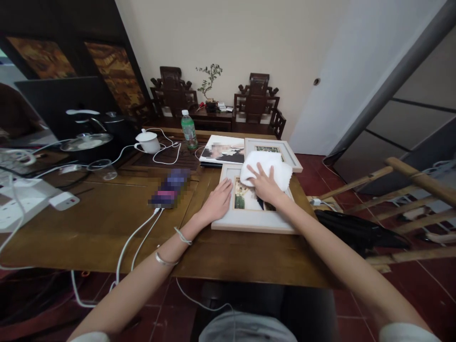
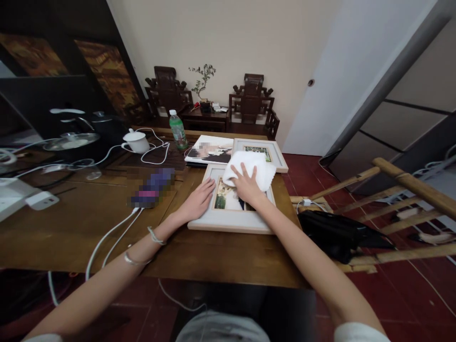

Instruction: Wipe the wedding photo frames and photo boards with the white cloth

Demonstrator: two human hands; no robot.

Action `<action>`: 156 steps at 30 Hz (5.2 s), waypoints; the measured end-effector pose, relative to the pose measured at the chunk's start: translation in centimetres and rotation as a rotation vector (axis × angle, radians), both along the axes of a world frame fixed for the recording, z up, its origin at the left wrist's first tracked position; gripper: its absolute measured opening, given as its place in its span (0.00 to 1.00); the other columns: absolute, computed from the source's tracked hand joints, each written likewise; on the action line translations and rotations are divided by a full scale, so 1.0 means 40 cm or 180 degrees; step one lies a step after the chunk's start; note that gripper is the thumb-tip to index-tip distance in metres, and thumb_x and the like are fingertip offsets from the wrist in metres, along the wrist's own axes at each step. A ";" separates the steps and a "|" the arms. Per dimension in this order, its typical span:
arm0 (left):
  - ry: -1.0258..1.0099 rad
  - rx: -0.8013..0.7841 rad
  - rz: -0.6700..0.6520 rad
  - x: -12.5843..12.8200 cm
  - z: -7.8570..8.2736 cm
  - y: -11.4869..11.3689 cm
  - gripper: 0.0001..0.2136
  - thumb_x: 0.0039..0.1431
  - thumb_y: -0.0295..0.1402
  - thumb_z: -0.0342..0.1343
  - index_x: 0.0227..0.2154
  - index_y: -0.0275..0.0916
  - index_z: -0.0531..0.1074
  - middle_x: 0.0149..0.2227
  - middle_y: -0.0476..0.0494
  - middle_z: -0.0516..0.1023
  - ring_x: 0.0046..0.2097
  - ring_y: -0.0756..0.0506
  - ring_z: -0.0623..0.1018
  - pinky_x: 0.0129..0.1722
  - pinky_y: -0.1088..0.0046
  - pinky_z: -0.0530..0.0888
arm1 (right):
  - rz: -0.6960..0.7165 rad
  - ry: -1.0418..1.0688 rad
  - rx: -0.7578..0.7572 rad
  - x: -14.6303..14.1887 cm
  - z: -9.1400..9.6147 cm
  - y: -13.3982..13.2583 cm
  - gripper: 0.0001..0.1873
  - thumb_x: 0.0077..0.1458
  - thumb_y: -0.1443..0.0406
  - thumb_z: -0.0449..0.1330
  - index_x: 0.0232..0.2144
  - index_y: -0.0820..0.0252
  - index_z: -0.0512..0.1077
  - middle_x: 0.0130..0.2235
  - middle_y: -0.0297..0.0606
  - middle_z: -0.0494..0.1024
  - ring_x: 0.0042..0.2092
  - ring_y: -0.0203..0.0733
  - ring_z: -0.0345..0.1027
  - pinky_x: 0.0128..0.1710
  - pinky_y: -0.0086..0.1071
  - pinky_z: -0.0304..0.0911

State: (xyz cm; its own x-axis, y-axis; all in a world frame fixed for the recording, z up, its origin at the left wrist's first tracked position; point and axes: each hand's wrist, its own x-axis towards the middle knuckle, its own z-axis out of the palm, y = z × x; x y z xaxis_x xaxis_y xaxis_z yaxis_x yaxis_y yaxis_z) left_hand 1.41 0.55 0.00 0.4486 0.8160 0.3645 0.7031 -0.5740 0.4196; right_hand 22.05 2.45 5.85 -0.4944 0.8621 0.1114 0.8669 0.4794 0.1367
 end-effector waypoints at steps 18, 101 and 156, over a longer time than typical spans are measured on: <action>-0.0982 -0.0239 0.0192 0.018 0.027 -0.018 0.25 0.67 0.40 0.33 0.57 0.29 0.61 0.63 0.35 0.58 0.64 0.45 0.56 0.64 0.62 0.55 | 0.0978 0.0165 -0.1101 -0.067 0.090 -0.286 0.29 0.45 0.78 0.47 0.49 0.59 0.71 0.63 0.41 0.59 0.65 0.55 0.45 0.58 0.56 0.50; -0.0525 0.0024 -0.0007 -0.004 -0.005 -0.001 0.24 0.52 0.20 0.41 0.53 0.29 0.66 0.58 0.34 0.66 0.63 0.40 0.59 0.63 0.54 0.57 | 0.0334 0.0172 -0.0294 -0.085 0.018 -0.326 0.19 0.50 0.75 0.50 0.39 0.66 0.76 0.61 0.48 0.62 0.63 0.57 0.49 0.59 0.52 0.48; -0.0777 0.0148 -0.0070 0.006 -0.005 -0.011 0.27 0.47 0.13 0.41 0.51 0.31 0.68 0.56 0.36 0.69 0.58 0.43 0.68 0.60 0.61 0.63 | -0.0571 -0.0564 0.0336 0.087 0.038 0.040 0.23 0.53 0.77 0.48 0.48 0.61 0.72 0.59 0.43 0.65 0.62 0.52 0.50 0.58 0.53 0.47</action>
